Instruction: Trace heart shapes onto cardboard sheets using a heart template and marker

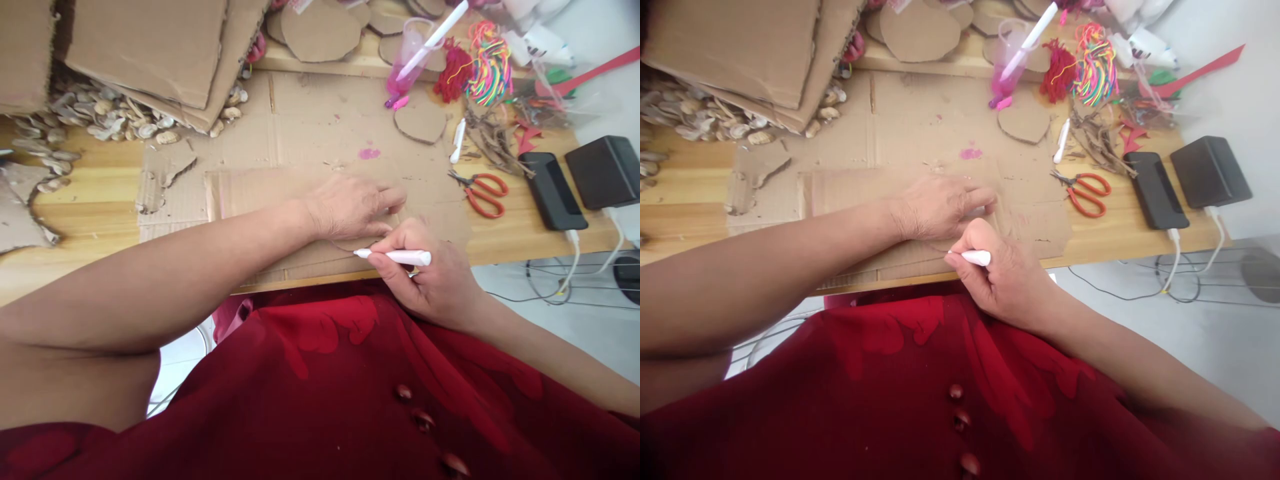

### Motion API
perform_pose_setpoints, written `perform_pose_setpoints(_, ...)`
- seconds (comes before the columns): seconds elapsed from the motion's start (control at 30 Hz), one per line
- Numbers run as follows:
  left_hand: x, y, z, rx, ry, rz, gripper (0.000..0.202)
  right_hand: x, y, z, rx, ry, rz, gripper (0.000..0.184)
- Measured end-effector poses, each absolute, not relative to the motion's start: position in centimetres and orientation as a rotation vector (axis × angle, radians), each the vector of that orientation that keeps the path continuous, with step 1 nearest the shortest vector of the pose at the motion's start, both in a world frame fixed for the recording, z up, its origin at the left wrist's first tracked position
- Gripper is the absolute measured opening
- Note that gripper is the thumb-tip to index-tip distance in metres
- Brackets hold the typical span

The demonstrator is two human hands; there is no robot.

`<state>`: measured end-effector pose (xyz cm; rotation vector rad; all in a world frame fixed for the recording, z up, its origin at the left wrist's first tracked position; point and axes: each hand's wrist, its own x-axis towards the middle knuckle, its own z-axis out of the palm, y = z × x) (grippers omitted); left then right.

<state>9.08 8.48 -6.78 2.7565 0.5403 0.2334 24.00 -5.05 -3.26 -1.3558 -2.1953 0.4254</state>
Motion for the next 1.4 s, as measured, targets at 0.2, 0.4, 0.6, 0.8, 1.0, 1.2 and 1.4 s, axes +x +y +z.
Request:
perform_pose_setpoints(0.2, 9.0, 8.4, -6.9, 2.778, 0.54, 0.223, 0.031, 25.2, -4.9, -3.6, -1.39, -2.162, 0.32, 0.011)
perform_pose_setpoints(0.4, 9.2, 8.3, -7.0, 2.765, 0.566, 0.228, 0.03, 25.2, -5.4, -4.2, -1.324, -2.165, 0.343, 0.009)
perform_pose_setpoints(0.6, 9.2, 8.3, -6.9, 2.774, 0.561, 0.224, 0.028, 25.3, -5.6, -4.3, -1.359, -2.159, 0.308, 0.01)
perform_pose_setpoints(0.8, 9.3, 8.3, -7.1, 2.771, 0.599, 0.232, 0.029, 25.2, -5.7, -4.4, -1.337, -2.167, 0.318, 0.011)
perform_pose_setpoints(1.0, 9.3, 8.3, -7.1, 2.764, 0.606, 0.233, 0.03, 25.6, -5.7, -4.3, -1.414, -2.107, 0.331, 0.01)
perform_pose_setpoints(1.2, 9.3, 8.2, -7.2, 2.768, 0.618, 0.235, 0.03, 25.8, -6.0, -4.4, -1.348, -2.157, 0.298, 0.006)
perform_pose_setpoints(1.4, 9.3, 8.2, -7.1, 2.759, 0.614, 0.232, 0.029, 25.8, -6.0, -4.5, -1.443, -2.095, 0.221, 0.009)
